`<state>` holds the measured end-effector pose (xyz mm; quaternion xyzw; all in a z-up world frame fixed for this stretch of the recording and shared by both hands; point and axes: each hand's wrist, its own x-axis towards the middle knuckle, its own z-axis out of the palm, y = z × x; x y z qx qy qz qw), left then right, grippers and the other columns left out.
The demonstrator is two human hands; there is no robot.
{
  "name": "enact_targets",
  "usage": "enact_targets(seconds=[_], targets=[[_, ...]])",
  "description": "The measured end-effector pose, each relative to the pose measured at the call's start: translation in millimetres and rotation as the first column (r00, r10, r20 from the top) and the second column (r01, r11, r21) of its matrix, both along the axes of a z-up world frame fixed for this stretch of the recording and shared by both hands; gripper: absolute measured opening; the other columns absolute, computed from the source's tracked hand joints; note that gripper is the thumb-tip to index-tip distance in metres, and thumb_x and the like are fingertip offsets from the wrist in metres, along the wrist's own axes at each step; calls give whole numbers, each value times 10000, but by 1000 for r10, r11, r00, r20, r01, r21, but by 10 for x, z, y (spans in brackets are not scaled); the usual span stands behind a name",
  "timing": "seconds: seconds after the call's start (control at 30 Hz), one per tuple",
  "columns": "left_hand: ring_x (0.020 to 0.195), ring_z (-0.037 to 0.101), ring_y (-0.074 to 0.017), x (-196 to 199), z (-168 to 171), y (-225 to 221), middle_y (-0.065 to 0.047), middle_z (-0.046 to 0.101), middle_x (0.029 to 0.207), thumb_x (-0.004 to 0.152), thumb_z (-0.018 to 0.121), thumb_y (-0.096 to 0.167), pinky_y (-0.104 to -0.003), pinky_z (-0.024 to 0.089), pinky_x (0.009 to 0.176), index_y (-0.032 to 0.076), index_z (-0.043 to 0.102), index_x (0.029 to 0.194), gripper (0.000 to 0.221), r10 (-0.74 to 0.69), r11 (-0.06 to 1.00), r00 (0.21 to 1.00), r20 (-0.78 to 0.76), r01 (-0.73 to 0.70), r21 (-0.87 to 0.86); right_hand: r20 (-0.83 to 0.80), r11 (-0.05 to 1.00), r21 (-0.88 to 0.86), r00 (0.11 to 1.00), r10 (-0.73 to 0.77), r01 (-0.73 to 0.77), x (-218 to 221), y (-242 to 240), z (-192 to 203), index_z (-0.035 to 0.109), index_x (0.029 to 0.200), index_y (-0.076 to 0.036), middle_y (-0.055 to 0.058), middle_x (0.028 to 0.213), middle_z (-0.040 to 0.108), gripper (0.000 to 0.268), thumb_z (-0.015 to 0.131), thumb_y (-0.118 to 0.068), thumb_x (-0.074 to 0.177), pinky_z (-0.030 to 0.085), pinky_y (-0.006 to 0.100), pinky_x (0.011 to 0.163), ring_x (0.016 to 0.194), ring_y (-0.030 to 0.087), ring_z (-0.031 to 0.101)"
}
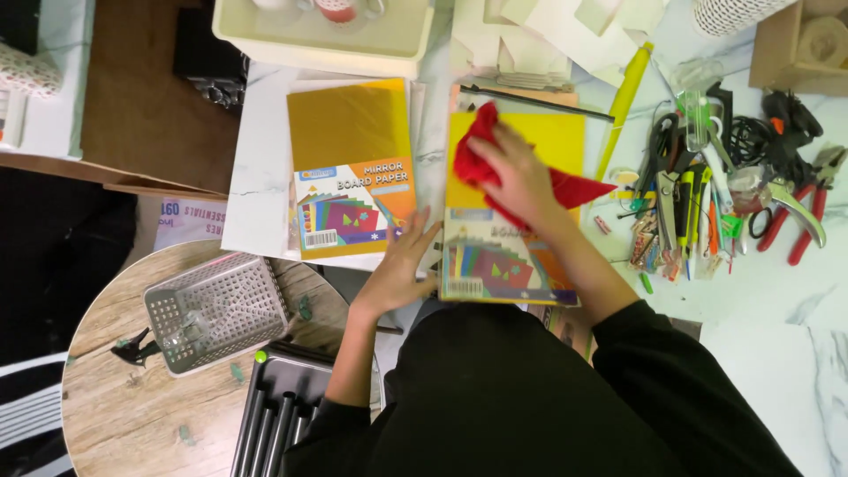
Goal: The recorder is cleaning and organizing various printing supplies like laminating film and board paper on a workspace and placing them onto shelves.
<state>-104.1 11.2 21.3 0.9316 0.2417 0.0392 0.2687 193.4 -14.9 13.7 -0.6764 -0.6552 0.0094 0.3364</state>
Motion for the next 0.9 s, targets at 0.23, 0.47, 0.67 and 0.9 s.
enact_targets(seconds=[0.23, 0.47, 0.67, 0.9], targets=[[1544, -7, -472, 385, 218, -292, -267, 66, 1651, 525, 915, 610, -742, 27, 1175, -77, 173, 1551, 1441, -23, 997, 987, -157, 10, -78, 113, 982, -58, 976, 185, -179, -238, -177, 162, 643, 1388, -177, 184, 1426, 585, 725, 847, -105, 696, 507, 470, 1059, 1367, 383, 553], [1551, 75, -445, 458, 80, -396, -246, 115, 1664, 549, 917, 559, -769, 45, 1161, -30, 247, 1567, 1354, 91, 995, 996, -15, -91, 35, 49, 999, 6, 998, -49, 49, 304, 195, 9, 632, 1404, -161, 194, 1450, 564, 719, 878, -117, 730, 503, 469, 1090, 1372, 391, 536], [1544, 249, -350, 517, 77, -346, -147, 334, 1638, 637, 891, 437, -769, 60, 1170, 39, 398, 1542, 1105, 131, 981, 991, 40, -135, 136, 19, 997, 7, 997, -75, 75, 233, 191, -25, 634, 1399, -170, 209, 1427, 584, 704, 853, -86, 736, 514, 467, 1047, 1330, 397, 567], [1424, 442, -327, 410, -239, -405, -82, 608, 1344, 695, 891, 458, -764, 13, 1215, 76, 634, 1301, 760, 169, 982, 985, 36, -172, 77, -59, 983, -39, 982, 177, -179, -651, -539, 149, 611, 1418, -155, 247, 1404, 578, 703, 782, -84, 740, 516, 486, 1043, 1333, 407, 566]])
